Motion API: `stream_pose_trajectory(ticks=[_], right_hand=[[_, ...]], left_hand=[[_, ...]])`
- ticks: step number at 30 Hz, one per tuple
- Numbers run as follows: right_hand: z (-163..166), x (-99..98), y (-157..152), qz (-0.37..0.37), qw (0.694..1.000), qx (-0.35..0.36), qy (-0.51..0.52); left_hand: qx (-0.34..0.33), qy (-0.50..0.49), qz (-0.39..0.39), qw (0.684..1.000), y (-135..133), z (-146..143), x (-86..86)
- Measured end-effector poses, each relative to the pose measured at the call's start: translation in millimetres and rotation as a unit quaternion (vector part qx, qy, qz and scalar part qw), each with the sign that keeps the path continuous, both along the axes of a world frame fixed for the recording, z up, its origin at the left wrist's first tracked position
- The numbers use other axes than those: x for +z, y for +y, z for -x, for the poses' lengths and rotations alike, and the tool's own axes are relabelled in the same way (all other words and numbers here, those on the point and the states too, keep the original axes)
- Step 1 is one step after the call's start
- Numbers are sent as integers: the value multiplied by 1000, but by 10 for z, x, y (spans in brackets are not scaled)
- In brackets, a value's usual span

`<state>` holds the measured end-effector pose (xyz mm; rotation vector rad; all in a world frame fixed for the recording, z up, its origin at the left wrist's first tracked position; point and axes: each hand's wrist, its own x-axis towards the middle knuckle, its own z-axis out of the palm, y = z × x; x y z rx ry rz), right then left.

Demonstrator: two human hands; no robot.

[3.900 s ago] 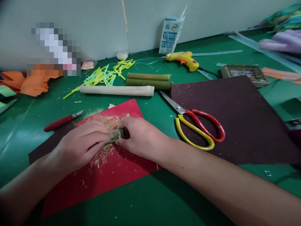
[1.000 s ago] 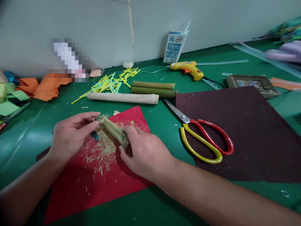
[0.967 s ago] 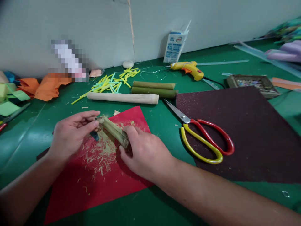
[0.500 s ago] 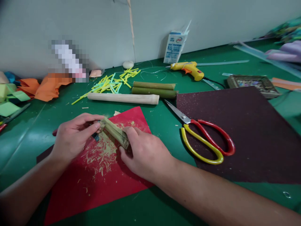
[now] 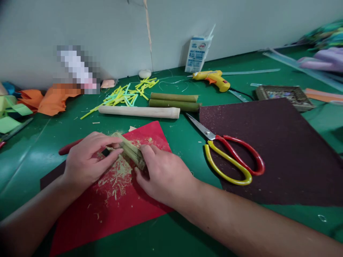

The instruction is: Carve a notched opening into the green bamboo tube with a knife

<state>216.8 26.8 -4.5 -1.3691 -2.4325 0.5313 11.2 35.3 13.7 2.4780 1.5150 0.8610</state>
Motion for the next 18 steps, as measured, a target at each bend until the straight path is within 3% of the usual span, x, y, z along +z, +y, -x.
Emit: stream_pose_trajectory(ticks=[7,13,18], right_hand=[[-7,7,1,8,1000,4,3],[-17,-7,-9,7,1000,-1,4],[-16,-9,-11,6,1000,2,4]], left_hand=[[-24,0,-6,1000,46,57,-65],[-85,44,8,995,51,155,-65],[-88,63,-10,994,67,166,-77]])
